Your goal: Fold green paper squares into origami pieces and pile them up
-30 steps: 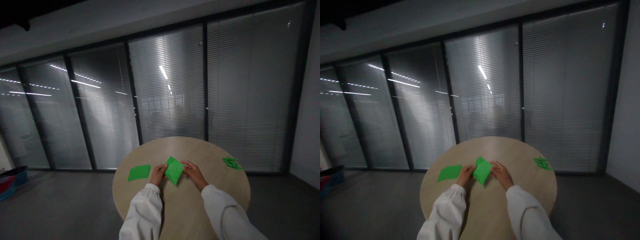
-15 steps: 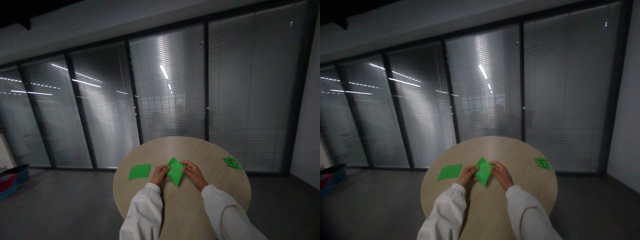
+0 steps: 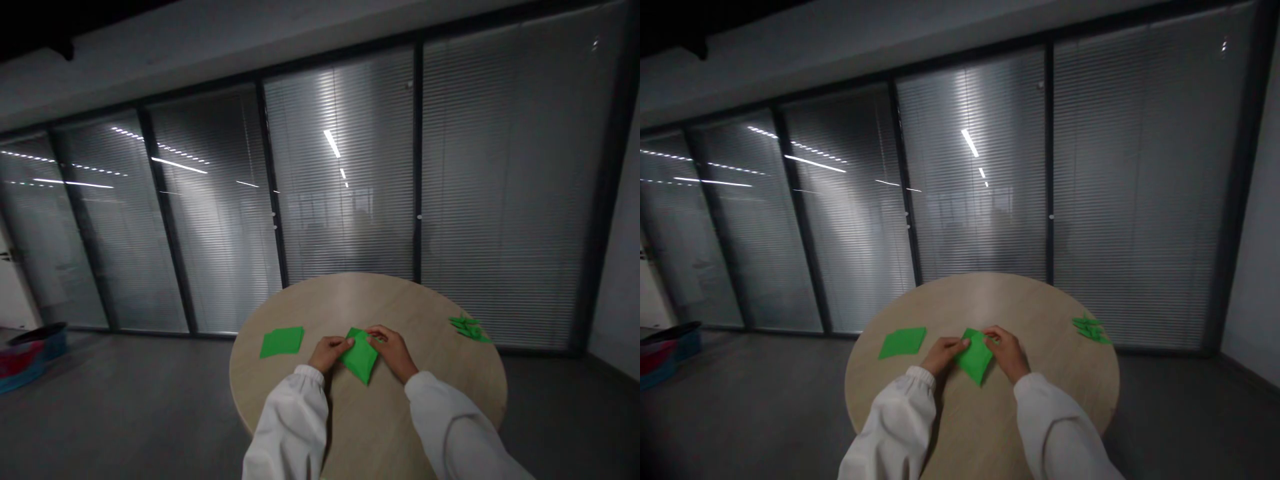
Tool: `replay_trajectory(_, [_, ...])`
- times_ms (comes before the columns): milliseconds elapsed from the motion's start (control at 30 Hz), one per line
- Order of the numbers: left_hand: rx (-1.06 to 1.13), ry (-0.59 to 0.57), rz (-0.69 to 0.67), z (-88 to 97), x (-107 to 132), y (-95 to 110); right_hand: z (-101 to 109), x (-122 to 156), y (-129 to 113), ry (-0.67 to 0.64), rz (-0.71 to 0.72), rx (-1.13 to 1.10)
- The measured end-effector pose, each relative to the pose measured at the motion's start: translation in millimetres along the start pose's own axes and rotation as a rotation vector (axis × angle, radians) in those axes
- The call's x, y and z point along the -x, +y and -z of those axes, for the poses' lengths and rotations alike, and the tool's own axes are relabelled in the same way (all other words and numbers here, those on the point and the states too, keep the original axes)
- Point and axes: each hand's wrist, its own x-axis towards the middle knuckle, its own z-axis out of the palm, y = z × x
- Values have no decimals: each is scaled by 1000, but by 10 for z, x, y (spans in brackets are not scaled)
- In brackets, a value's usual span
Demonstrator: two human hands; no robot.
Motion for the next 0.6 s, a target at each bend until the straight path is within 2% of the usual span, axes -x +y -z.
replay_trajectory(67, [44,-41,-27,-17,2,2,-20,18,-18,-38,-3,12])
replay_trajectory(167, [83,-88,19,-33,-7,-42,-46,53,-68,-86,24,27])
replay_trajectory(367, [97,-48,85,-9,-53,-139,-55,88,-139,-77,112,113])
replay_trajectory(600, [164,-24,102,32,-61,-95,-37,114,-196,-119,145,139])
